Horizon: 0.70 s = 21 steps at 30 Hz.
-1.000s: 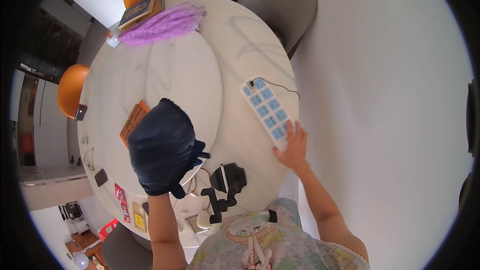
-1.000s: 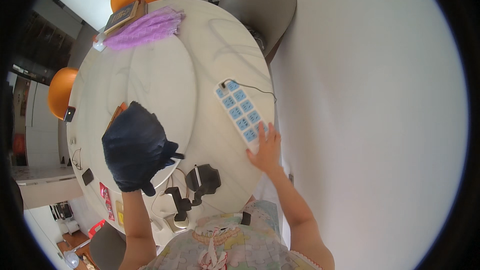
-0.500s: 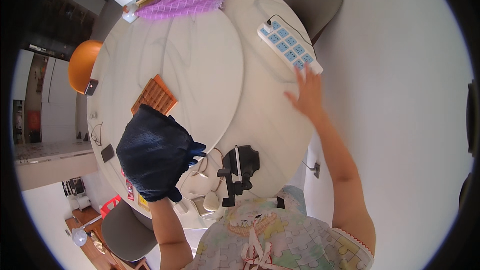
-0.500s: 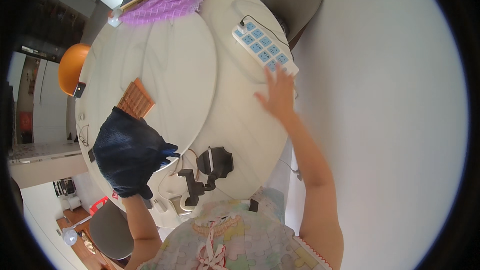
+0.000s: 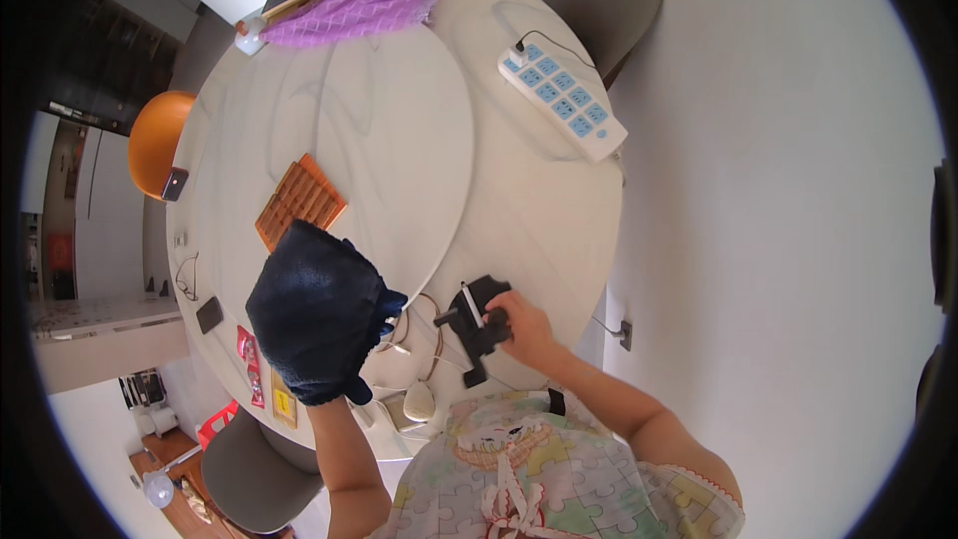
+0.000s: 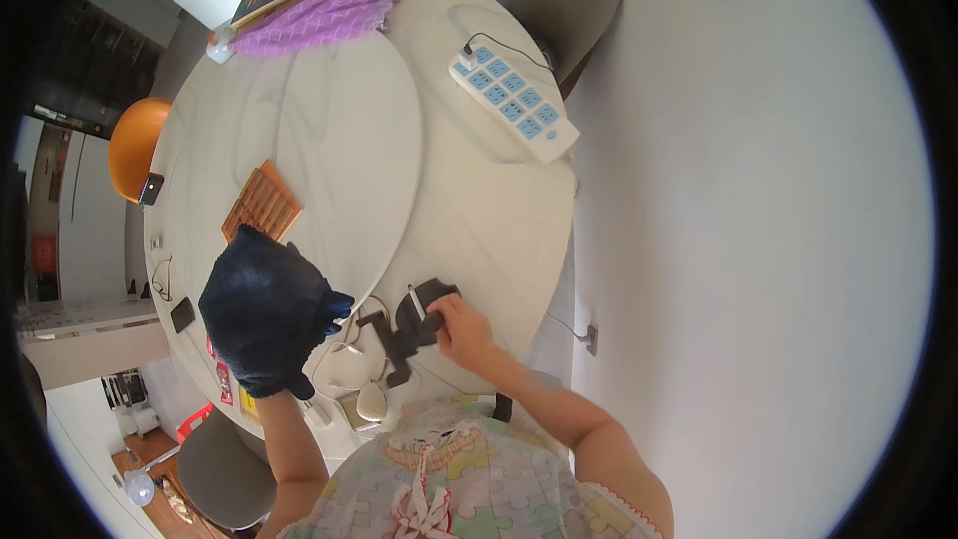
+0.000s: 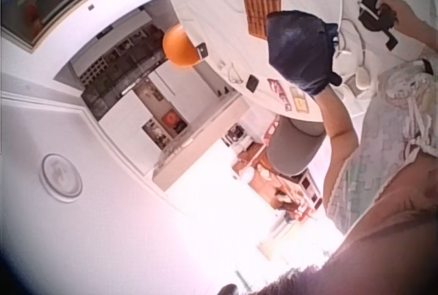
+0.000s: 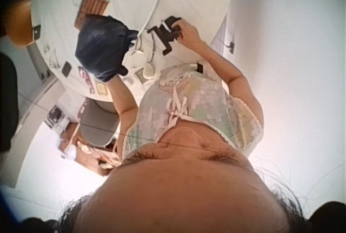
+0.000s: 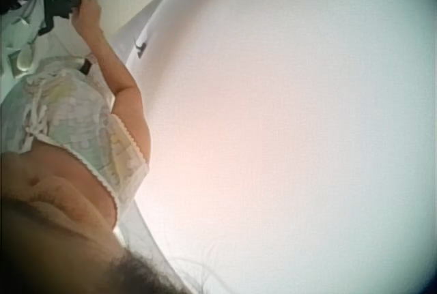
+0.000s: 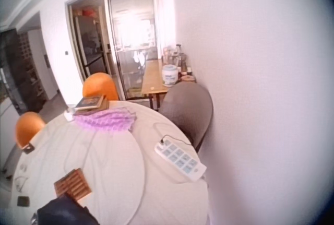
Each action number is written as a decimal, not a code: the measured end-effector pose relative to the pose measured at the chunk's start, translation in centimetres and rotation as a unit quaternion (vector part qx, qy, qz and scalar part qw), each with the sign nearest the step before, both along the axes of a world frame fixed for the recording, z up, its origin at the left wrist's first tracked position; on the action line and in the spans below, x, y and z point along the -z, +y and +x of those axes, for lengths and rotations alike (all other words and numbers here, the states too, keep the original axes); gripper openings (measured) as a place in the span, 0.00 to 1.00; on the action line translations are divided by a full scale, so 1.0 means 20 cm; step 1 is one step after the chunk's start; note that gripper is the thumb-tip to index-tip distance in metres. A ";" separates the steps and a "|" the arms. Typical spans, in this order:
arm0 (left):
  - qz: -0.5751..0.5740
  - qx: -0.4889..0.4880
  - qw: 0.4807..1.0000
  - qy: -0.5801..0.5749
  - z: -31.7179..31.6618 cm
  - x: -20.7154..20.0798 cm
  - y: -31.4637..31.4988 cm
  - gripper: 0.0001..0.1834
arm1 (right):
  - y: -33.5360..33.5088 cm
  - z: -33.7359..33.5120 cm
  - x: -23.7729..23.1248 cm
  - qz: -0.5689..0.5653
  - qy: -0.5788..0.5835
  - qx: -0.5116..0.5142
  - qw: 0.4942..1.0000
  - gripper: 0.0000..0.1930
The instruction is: The person wipes a round dining table with a dark cloth, moving a power strip and other items aside to reach the surface. They then wipe a red plastic stool and a side table, handling a book, a digital scale, and a glass pot while cleaning.
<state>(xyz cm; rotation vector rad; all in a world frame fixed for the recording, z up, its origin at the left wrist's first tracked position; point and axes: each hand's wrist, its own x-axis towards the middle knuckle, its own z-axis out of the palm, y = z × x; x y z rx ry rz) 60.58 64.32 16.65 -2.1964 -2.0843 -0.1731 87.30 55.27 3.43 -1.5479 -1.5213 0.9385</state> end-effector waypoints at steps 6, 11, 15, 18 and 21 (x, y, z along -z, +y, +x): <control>0.022 0.027 0.998 -0.047 0.03 0.02 -0.04 0.30 | 0.42 0.43 -0.01 0.089 -0.013 0.004 0.996 0.19; -0.005 0.030 0.986 -0.165 0.08 0.00 -0.07 0.30 | 0.92 0.77 0.13 0.079 -0.036 0.010 0.996 0.07; 0.006 0.074 0.984 -0.162 0.16 -0.05 -0.10 0.27 | 1.15 0.76 0.00 0.051 -0.005 -0.026 0.998 0.10; -0.048 0.167 0.972 -0.159 0.29 -0.15 -0.01 0.22 | 1.22 0.77 -0.05 -0.019 0.007 -0.012 1.000 0.10; -0.049 0.209 0.964 -0.157 0.37 -0.09 0.03 0.19 | 1.19 0.83 -0.05 -0.069 -0.019 0.002 0.997 0.13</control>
